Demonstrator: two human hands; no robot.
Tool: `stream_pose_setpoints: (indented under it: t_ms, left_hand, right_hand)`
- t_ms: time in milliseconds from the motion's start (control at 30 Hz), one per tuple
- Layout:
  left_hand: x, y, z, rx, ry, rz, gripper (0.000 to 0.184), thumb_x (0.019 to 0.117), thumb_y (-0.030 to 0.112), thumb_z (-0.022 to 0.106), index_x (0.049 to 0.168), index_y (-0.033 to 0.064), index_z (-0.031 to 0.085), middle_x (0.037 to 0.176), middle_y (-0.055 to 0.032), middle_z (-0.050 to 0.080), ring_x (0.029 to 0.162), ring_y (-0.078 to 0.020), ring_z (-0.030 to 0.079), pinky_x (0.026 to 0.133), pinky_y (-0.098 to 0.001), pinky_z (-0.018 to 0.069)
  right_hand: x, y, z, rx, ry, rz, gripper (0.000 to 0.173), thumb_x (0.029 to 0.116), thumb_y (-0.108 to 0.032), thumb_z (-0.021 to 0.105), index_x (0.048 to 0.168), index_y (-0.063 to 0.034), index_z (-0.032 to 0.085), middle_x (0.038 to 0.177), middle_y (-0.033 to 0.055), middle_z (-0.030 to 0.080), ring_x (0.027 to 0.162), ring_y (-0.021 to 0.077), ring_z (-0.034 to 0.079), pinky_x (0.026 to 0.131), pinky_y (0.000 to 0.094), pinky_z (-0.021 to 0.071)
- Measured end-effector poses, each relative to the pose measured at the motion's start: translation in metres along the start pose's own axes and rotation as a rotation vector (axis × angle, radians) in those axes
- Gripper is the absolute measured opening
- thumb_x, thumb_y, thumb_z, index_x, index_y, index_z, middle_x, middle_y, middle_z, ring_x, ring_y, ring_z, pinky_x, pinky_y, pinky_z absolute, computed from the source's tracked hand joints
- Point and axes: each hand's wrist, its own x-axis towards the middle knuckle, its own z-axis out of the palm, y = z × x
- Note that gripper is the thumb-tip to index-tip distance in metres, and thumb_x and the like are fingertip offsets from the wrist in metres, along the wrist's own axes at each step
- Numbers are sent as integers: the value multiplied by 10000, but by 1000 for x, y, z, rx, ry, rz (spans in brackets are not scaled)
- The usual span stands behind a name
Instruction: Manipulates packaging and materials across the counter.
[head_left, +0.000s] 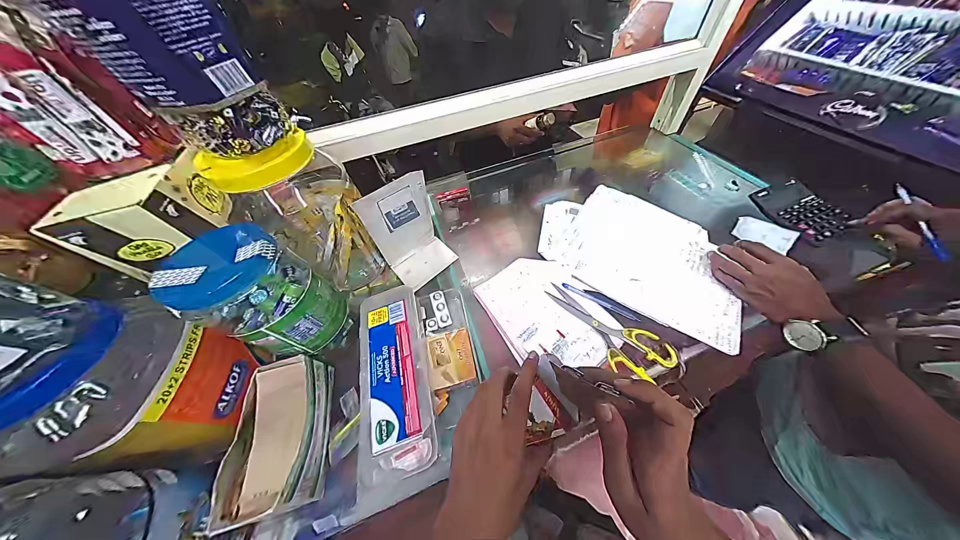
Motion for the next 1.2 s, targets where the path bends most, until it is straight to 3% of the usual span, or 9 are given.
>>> stream_pose_setpoints:
  t_ms: [267,367,467,633,767,867,967,1100,1200]
  left_hand:
    - [-7,-6,3,61,31,50,892,545,244,904,1380,117,619,1120,-190,667,921,-339,695,671,-399,586]
    - [-13,-3,9,66,62,71,802,611,283,877,1360,140,632,1133,-187,673,973,-353,696,711,-406,598]
    - [-17,0,12,85,90,67,767,625,299,860,1346,148,644,1133,-182,677,993,-340,697,734,-383,598]
    - [-16,4,16,79,158,43,696,690,333,825,1330,127,642,1121,-162,676,970,-269,697,731,-301,586]
    - [-19,10,14,-40,167,-5,713,670,310,852,1316,89,649,1118,-182,676,966,-264,701,721,-307,591]
    - [-23,17,15,-151,144,-40,818,618,300,901,1334,26,615,1125,-187,680,946,-252,713,682,-311,604]
    - [-26,22,19,-189,142,-51,852,607,350,907,1312,-29,614,1126,-194,694,941,-244,721,689,-313,605]
    - [-29,16,19,-173,160,-84,884,624,363,915,1348,-25,587,1119,-187,677,930,-230,706,696,-287,598]
    - [-32,16,24,-165,156,-72,895,604,377,900,1354,-2,593,1116,-182,680,896,-226,707,661,-283,586]
  right_hand:
    - [-14,-6,-13,-227,-79,76,253,1082,-236,513,1278,-85,463,1048,34,678,900,-43,661,818,108,537]
    - [-19,-7,-11,-320,-20,47,284,1041,-220,599,1272,-90,498,1029,19,716,876,-48,680,800,104,544]
    - [-18,-10,-9,-378,-3,52,266,1014,-243,636,1192,-71,538,881,32,700,763,-36,655,730,94,525]
    - [-13,-14,-8,-481,-28,43,261,1064,-328,525,1112,-80,593,881,47,701,813,11,656,749,126,507]
    - [-14,-17,-10,-458,-67,75,251,1074,-344,498,1141,-116,577,958,45,646,930,104,585,883,248,423]
    - [-19,-7,-11,-424,-21,33,210,1065,-325,520,1175,-148,549,1006,-10,606,985,39,560,928,210,409]
    - [-21,-6,-12,-425,-18,28,201,1054,-318,551,1096,-122,541,941,6,573,936,44,535,910,231,376]
    - [-22,-10,-19,-416,-73,50,229,1037,-313,595,1020,-84,591,898,37,592,933,45,538,905,199,384]
    - [-21,-17,-23,-477,-81,36,204,1023,-301,611,980,-103,587,848,15,574,900,55,507,889,214,333]
